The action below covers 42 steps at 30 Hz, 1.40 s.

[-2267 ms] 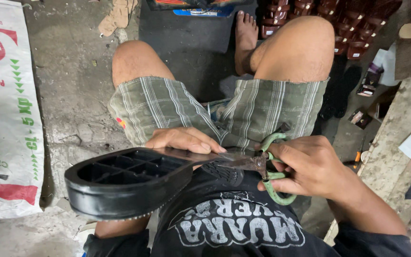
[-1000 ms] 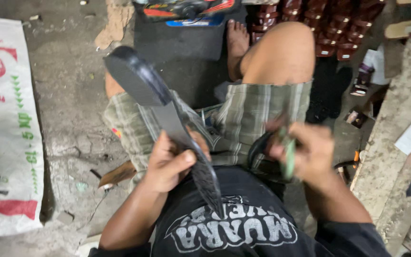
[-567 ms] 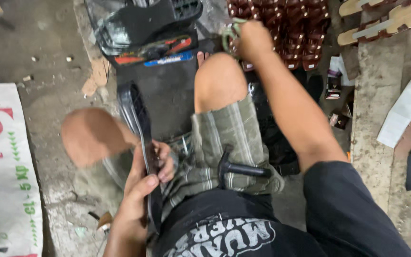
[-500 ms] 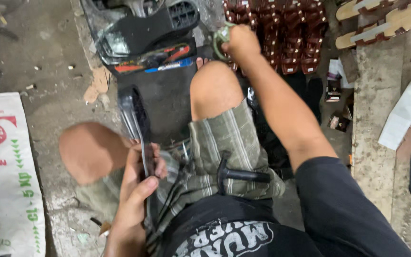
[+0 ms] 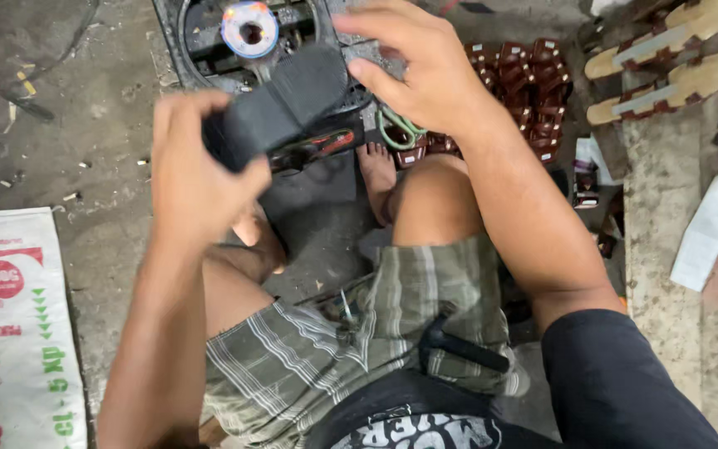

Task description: The person assembles sandals by cutting black rubber soles with scissors and attaching them to brown leather straps using a prying tool. The person handles multiple sandals, cutting the soles and pressing them onto the straps.

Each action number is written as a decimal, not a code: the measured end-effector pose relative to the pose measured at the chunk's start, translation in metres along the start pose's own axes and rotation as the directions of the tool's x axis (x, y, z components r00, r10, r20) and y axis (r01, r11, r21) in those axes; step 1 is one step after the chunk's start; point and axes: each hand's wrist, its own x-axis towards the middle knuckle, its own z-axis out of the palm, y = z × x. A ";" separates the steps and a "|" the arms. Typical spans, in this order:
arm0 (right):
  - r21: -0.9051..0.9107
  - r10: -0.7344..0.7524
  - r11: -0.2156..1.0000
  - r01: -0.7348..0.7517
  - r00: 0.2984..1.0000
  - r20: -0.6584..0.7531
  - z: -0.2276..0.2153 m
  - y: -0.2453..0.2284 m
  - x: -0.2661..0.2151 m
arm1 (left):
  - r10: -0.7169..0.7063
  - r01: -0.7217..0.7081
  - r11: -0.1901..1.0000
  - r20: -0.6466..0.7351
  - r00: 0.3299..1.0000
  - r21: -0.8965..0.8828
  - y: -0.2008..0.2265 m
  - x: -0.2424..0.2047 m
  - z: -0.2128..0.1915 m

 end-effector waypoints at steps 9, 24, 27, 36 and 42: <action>-0.208 -0.158 0.953 0.221 0.947 0.281 0.032 -0.044 0.073 | 0.028 -0.028 0.997 -0.004 1.000 0.073 -0.034 0.050 0.026; -0.251 0.211 0.951 -0.183 0.973 0.090 0.082 0.118 0.106 | -0.231 0.246 0.965 -0.153 0.961 0.090 -0.148 0.074 0.059; -0.249 0.198 0.953 -0.170 0.976 0.092 0.088 0.125 0.108 | -0.263 0.264 0.965 -0.091 0.961 -0.002 -0.142 0.073 0.063; -0.039 0.055 0.998 -0.046 0.965 0.255 0.066 0.093 0.102 | -0.112 0.108 0.993 0.127 0.986 0.044 -0.113 0.077 0.069; -0.065 0.017 0.998 -0.001 0.968 0.251 0.071 0.099 0.099 | -0.092 0.095 0.995 0.118 0.989 -0.019 -0.126 0.073 0.069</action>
